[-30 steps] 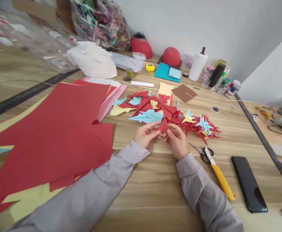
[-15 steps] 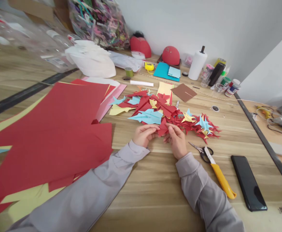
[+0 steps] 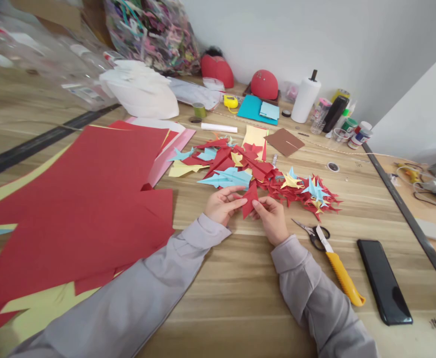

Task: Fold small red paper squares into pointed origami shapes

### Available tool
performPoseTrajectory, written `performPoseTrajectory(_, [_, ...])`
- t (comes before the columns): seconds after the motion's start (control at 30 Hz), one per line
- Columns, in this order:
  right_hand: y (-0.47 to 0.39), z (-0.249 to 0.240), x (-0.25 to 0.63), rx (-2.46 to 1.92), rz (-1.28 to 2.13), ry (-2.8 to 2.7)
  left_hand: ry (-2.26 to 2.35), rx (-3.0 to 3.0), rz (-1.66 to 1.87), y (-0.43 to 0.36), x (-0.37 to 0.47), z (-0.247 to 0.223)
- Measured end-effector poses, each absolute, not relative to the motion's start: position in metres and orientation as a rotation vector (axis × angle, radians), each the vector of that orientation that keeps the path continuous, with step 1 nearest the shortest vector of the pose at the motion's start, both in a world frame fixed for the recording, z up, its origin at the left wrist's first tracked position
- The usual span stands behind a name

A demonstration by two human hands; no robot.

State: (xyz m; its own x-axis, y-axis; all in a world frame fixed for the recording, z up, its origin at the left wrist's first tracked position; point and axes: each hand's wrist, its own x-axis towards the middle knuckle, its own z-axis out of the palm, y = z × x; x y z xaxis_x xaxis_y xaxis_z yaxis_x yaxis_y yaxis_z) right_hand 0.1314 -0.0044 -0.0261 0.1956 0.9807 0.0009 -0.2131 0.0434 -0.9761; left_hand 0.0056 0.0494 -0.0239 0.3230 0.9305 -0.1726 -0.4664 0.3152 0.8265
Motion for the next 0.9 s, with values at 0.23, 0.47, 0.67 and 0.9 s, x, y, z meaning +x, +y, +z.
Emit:
performPoseTrajectory(0.23, [-0.0066,-0.0258,0.1338,-1.157,1.127,-0.992,0.685,0.658,0.993,0.0491,0.0046,-0.0206])
performPoseTrajectory(0.47, [-0.0077,-0.021,0.1337,-1.154,1.229,-0.942,0.672,0.588,0.965,0.0495,0.0012,-0.016])
performPoseTrajectory(0.67, [-0.0096,-0.0182,0.1306,-1.215,1.182,-1.079,0.681,0.604,1.007,0.0499,0.0015,-0.0161])
performPoseTrajectory(0.9, [-0.0081,-0.0217,0.131,-1.199,1.084,-1.078,0.661,0.838,1.024,0.0475,0.0061,-0.0228])
